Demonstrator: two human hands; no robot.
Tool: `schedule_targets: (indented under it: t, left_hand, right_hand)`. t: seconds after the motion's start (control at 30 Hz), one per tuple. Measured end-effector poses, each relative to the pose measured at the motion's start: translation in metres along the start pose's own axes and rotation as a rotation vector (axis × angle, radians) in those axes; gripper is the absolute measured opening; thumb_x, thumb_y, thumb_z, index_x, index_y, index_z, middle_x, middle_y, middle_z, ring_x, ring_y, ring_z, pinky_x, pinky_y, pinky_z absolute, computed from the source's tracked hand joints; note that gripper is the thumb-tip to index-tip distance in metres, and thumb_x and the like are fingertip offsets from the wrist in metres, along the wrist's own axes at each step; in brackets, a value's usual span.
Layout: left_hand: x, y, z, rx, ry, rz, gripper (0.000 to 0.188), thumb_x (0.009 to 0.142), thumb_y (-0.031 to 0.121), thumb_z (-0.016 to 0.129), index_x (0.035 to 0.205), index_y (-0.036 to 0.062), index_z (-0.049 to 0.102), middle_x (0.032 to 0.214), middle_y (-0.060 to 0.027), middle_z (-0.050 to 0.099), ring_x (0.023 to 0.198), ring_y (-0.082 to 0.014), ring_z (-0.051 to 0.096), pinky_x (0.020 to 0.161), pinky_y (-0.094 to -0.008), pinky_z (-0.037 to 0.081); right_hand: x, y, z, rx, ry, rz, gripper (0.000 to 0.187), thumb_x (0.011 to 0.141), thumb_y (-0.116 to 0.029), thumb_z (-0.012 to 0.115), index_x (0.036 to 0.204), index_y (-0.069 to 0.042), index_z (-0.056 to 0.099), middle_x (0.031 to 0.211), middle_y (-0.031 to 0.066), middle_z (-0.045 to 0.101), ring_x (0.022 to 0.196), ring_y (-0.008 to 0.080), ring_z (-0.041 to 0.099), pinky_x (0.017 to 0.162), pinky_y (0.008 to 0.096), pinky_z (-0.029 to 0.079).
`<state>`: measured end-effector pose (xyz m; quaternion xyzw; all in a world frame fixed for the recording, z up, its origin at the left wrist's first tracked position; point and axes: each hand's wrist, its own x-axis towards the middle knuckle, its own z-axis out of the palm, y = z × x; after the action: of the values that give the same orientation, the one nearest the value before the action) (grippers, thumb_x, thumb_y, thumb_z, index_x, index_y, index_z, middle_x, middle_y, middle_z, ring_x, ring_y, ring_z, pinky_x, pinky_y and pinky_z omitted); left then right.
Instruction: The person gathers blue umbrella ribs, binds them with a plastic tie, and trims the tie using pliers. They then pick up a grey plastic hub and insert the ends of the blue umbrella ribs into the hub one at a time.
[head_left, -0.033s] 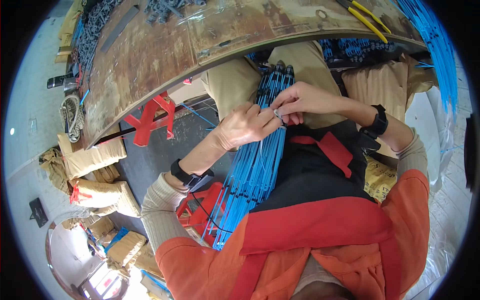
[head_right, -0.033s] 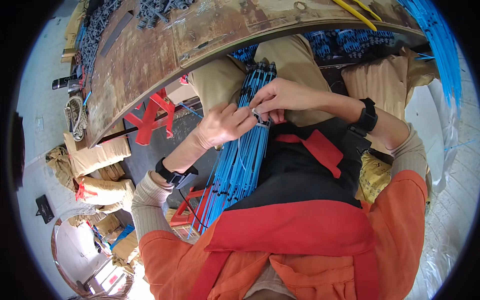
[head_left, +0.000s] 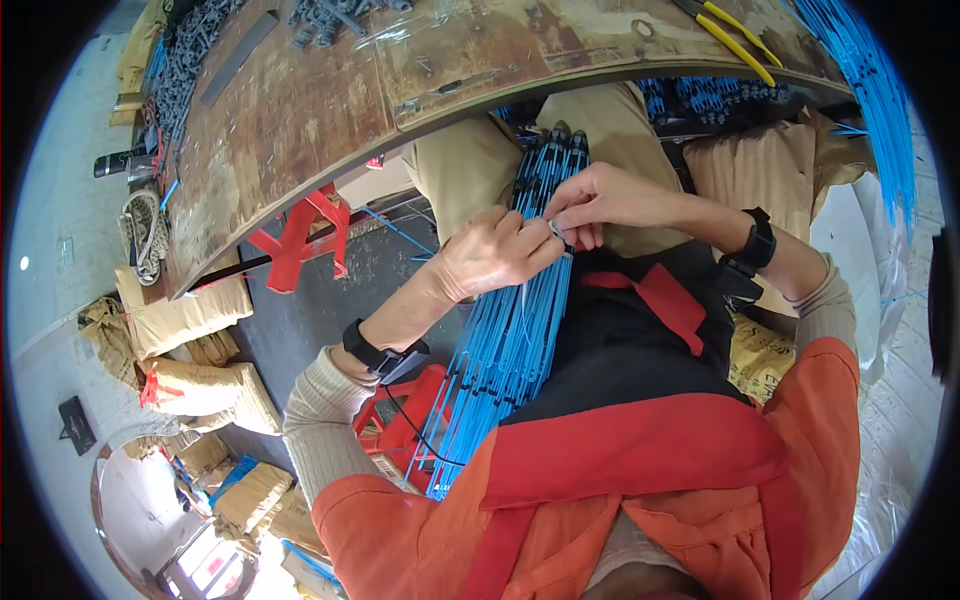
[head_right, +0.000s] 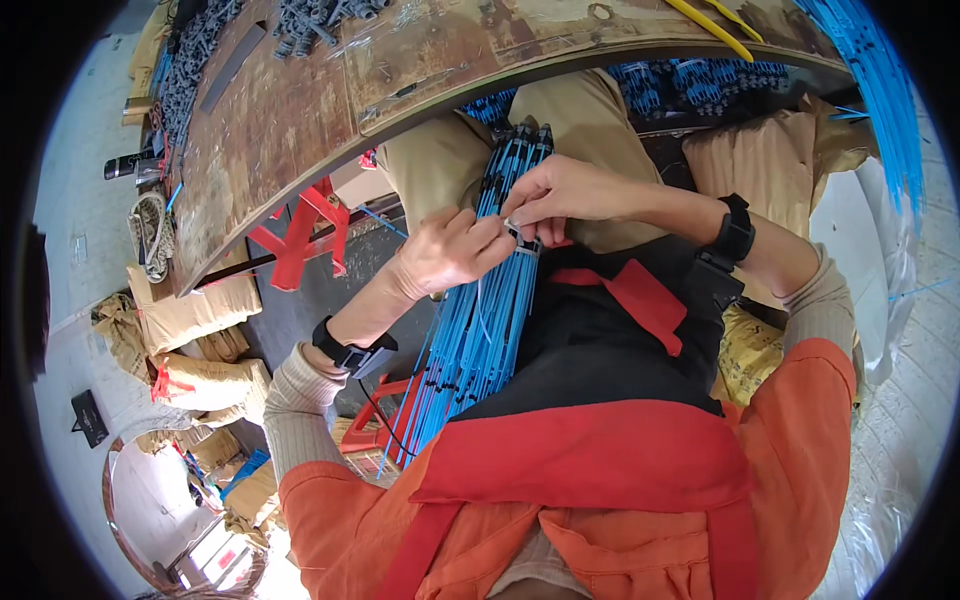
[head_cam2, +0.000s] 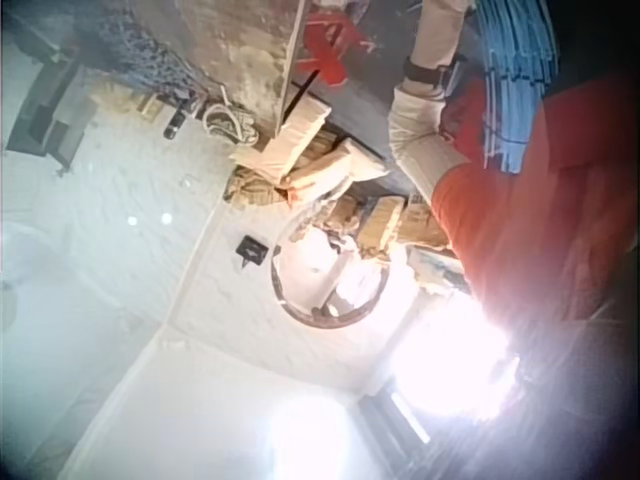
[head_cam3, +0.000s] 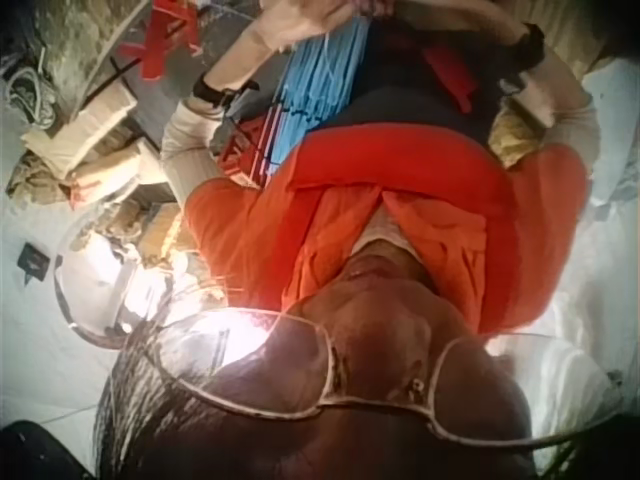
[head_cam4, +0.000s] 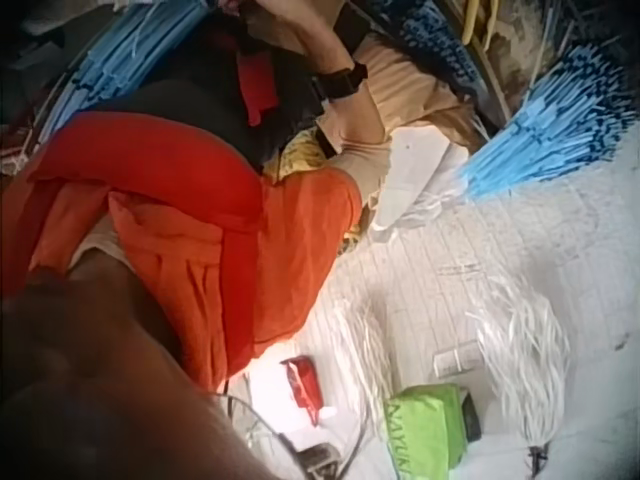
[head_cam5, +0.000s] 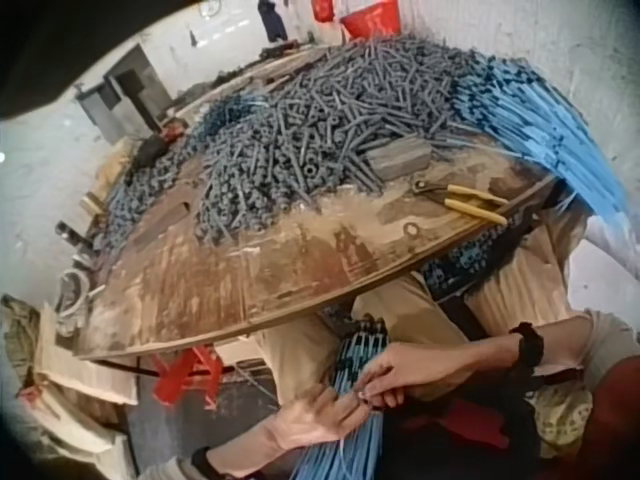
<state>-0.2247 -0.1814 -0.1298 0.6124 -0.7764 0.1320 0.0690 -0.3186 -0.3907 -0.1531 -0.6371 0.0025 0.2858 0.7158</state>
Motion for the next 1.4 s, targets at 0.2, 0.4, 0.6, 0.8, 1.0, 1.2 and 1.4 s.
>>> schedule_targets:
  t: [0.2,0.4,0.6,0.8,1.0,1.2,1.4]
  left_hand:
    - [-0.001,-0.003,-0.008,-0.184,-0.055,-0.194,0.016,0.069,0.015,0.067,0.08,0.0114,0.056,0.076,0.0005,0.052,0.064,-0.0161,0.055,0.056,-0.0293,0.043]
    - [-0.019,-0.001,0.006,-0.725,-0.185,-0.701,0.015,0.083,0.014,0.068,0.08,0.0051,0.056,0.078,-0.002,0.058,0.069,-0.0199,0.058,0.059,-0.0307,0.045]
    - [-0.011,-0.014,0.018,-1.47,-0.093,-0.966,0.02,0.092,0.02,0.065,0.084,0.0026,0.057,0.08,-0.0049,0.062,0.071,-0.0139,0.06,0.058,-0.0271,0.047]
    - [0.005,-0.009,0.014,-1.864,-0.168,-0.994,0.016,0.093,0.014,0.064,0.09,-0.0002,0.057,0.086,-0.0078,0.064,0.07,-0.0113,0.063,0.059,-0.0237,0.052]
    - [0.012,-0.003,0.003,-1.636,-0.187,-1.031,0.008,0.089,0.004,0.065,0.09,-0.0008,0.059,0.083,-0.0072,0.066,0.07,-0.0104,0.064,0.062,-0.0245,0.054]
    - [0.004,0.005,0.005,-1.513,-0.068,-1.01,0.007,0.087,0.002,0.067,0.088,-0.0018,0.062,0.08,-0.0073,0.067,0.072,-0.0102,0.065,0.065,-0.0241,0.054]
    - [0.004,0.0,0.006,-1.669,-0.059,-1.199,0.009,0.085,-0.003,0.068,0.082,0.0001,0.06,0.083,-0.0074,0.068,0.072,-0.0095,0.064,0.064,-0.0217,0.052]
  right_hand:
    - [-0.008,-0.018,0.012,-1.19,0.266,-0.631,0.008,0.079,-0.005,0.06,0.084,-0.001,0.055,0.075,0.0094,0.059,0.07,0.025,0.059,0.06,0.0377,0.048]
    - [-0.018,0.007,0.023,-1.073,0.291,-0.617,0.007,0.08,-0.006,0.058,0.084,-0.004,0.053,0.074,0.0115,0.052,0.071,0.0324,0.052,0.065,0.0402,0.044]
    - [-0.028,0.011,0.027,-0.735,0.417,-0.398,0.01,0.088,-0.013,0.061,0.083,-0.006,0.057,0.073,0.011,0.056,0.067,0.0271,0.054,0.061,0.0374,0.043]
    - [-0.03,-0.005,0.03,-0.351,0.309,-0.06,0.016,0.089,-0.016,0.062,0.08,-0.002,0.059,0.068,0.0117,0.06,0.062,0.0299,0.056,0.06,0.0367,0.044]
    - [-0.01,0.005,0.034,0.244,0.26,0.016,0.015,0.091,-0.016,0.063,0.085,-0.003,0.061,0.068,0.0026,0.059,0.06,0.0131,0.05,0.055,0.0255,0.04]
    - [-0.012,0.008,0.044,-0.592,0.812,-0.753,0.01,0.087,-0.01,0.065,0.095,-0.004,0.061,0.076,0.0073,0.061,0.059,0.018,0.054,0.056,0.0306,0.045]
    - [-0.028,0.028,0.041,-1.002,0.565,-0.645,0.01,0.087,-0.012,0.062,0.089,-0.005,0.056,0.076,0.0097,0.061,0.068,0.0245,0.063,0.055,0.0371,0.048]
